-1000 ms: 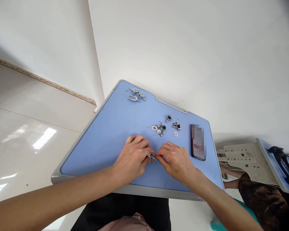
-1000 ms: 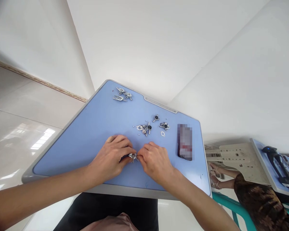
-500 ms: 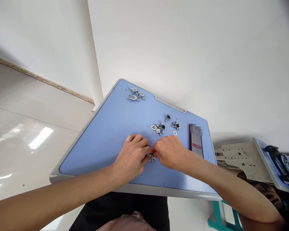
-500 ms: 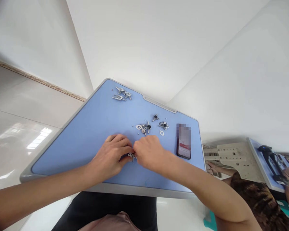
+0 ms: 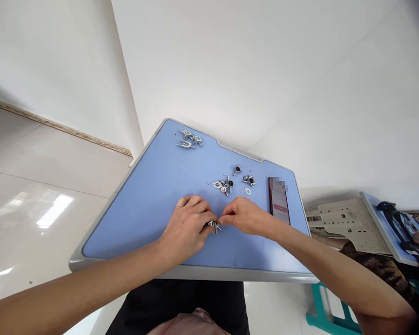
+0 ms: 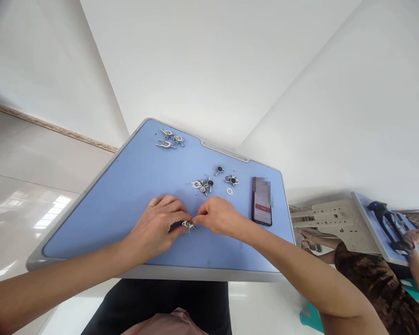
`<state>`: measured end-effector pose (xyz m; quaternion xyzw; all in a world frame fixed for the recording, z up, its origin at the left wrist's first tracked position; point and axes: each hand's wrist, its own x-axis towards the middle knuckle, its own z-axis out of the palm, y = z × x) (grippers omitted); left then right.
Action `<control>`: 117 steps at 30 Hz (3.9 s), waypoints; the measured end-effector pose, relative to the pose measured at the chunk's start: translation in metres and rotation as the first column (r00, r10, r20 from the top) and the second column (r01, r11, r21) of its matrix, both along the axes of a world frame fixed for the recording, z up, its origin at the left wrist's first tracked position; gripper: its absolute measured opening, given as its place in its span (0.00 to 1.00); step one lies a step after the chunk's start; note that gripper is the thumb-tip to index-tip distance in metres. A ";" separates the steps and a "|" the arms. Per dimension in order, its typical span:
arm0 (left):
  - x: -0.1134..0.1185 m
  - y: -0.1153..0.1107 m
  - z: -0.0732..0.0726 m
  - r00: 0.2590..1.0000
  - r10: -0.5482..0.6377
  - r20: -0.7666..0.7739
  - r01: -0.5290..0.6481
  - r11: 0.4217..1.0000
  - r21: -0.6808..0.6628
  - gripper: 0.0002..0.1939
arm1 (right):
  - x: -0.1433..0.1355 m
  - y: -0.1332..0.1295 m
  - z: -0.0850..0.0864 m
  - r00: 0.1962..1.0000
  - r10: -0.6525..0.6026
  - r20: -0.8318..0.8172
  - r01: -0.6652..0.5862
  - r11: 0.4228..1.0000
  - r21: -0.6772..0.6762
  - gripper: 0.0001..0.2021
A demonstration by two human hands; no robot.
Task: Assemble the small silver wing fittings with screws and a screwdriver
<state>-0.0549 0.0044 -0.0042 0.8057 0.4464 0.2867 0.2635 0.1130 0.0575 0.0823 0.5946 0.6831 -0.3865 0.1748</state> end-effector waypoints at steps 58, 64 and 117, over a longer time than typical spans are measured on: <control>0.002 0.000 0.002 0.999 0.018 0.051 -0.018 1.000 -0.008 0.08 | -0.005 -0.041 0.034 0.659 0.479 0.580 -0.707 0.657 0.261 0.10; 0.002 -0.001 0.002 0.999 0.007 0.045 -0.008 1.000 0.011 0.08 | 0.000 -0.042 0.037 0.528 0.637 0.562 -0.841 0.481 0.246 0.04; 0.002 -0.001 -0.003 0.999 0.013 0.040 -0.014 0.999 0.032 0.09 | 0.010 -0.031 0.036 0.616 0.568 0.546 -0.776 0.558 0.295 0.16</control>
